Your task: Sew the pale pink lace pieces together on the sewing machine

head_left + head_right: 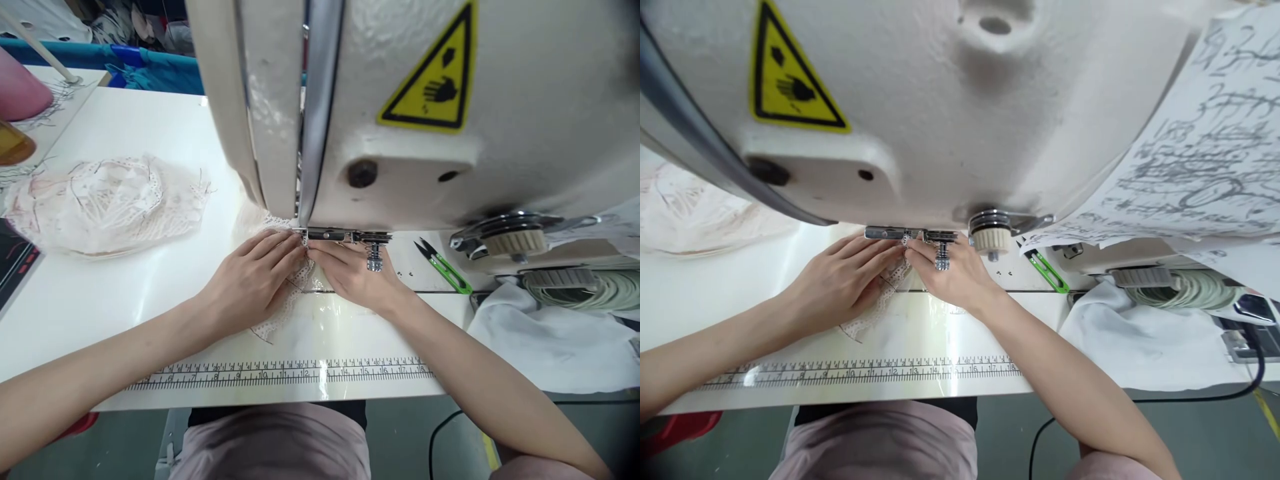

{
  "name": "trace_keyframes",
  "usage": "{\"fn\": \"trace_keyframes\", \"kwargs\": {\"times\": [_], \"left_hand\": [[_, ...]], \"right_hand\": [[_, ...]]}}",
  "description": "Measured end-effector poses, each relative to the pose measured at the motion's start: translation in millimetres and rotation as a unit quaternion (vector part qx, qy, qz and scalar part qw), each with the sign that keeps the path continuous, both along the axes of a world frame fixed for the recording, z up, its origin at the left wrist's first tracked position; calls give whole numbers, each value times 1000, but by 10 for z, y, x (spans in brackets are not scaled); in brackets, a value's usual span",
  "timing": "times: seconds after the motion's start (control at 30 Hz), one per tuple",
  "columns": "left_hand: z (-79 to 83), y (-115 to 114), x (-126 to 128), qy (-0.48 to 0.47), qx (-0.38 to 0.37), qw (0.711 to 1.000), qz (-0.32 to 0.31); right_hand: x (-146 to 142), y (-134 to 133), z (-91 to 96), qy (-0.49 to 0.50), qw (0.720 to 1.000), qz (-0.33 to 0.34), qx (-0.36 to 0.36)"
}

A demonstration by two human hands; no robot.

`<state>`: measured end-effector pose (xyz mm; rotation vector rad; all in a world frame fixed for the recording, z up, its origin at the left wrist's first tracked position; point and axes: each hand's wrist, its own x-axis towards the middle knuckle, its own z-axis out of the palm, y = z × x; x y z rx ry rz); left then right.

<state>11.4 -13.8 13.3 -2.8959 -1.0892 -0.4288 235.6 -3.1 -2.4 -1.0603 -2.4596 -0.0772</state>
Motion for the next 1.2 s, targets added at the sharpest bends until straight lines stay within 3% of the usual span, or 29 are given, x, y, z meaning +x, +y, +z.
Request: {"fn": "trace_keyframes", "kwargs": {"times": [0.13,0.33,0.53,0.83,1.07,1.2], "left_hand": [[-18,44,2,6,15,1000,-1],[-47,36,-13,-7,26,1000,-2],[-50,32,-11,-9,23,1000,2],[-41,19,0,14,42,999,7],[160,-23,-54,49,77,996,-7],[256,-118,-236,31,110,989,-90]], "right_hand": [[-7,66,-48,8,1000,17,-8],[3,50,-117,-4,1000,-8,-14],[55,-47,-81,-78,995,-14,59],[13,-16,-7,-104,992,-14,65],[25,13,-35,-66,994,9,92],[21,14,-14,-66,990,7,121]]}}
